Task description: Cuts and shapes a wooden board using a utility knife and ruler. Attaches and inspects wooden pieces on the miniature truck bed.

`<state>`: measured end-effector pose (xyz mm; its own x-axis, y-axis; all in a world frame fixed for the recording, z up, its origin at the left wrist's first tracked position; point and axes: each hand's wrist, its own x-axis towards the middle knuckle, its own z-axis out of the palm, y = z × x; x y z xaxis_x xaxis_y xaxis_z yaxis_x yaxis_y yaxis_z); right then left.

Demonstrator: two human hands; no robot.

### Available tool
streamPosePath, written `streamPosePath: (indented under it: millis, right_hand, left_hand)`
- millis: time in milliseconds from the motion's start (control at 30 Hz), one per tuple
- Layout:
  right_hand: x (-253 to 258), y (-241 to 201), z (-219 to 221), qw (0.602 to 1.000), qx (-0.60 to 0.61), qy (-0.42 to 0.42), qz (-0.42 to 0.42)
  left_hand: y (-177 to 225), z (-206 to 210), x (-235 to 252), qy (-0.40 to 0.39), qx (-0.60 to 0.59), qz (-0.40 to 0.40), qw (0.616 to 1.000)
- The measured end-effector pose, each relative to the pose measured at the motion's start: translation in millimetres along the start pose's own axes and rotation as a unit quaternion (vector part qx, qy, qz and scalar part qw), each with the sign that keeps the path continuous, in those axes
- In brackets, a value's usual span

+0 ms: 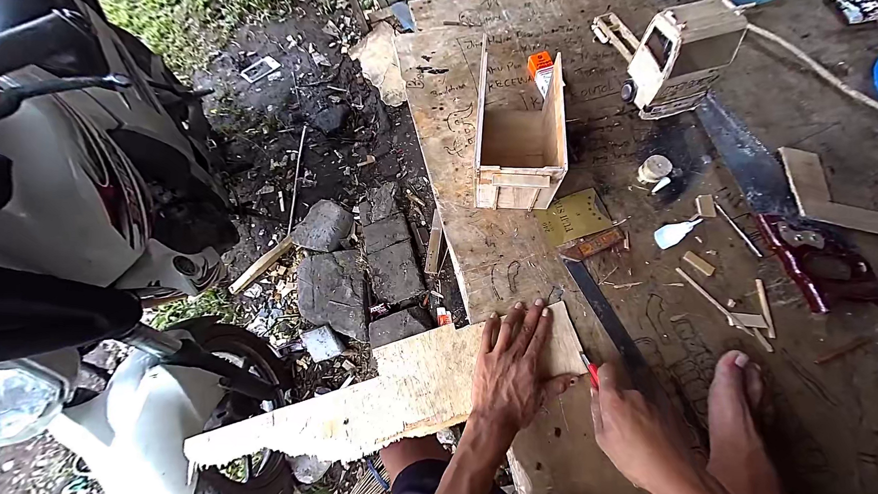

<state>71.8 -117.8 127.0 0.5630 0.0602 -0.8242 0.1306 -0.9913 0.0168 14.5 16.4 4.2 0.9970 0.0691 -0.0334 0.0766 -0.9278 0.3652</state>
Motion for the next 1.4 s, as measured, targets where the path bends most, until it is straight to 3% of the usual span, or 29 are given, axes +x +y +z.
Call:
streamPosePath:
  millis: [633, 800, 967, 1400]
  right_hand:
    - [-18, 11, 20, 0.999, 0.02, 0.032, -0.004]
    - [-2, 11, 26, 0.998, -0.003, 0.056, -0.011]
    - [-1, 15, 24, 0.999, -0.023, 0.028, -0.009]
    - [-3, 25, 36, 0.995, 0.001, 0.093, -0.036]
  left_hand:
    - [-2, 0, 1, 0.01, -0.01, 0.013, 1.0]
    - [-2, 2, 4, 0.023, -0.02, -0.011, 0.999]
    - [1, 2, 0, 0.011, -0.016, -0.023, 1.0]
    - [0, -1, 3, 0.0, -0.013, -0.018, 1.0]
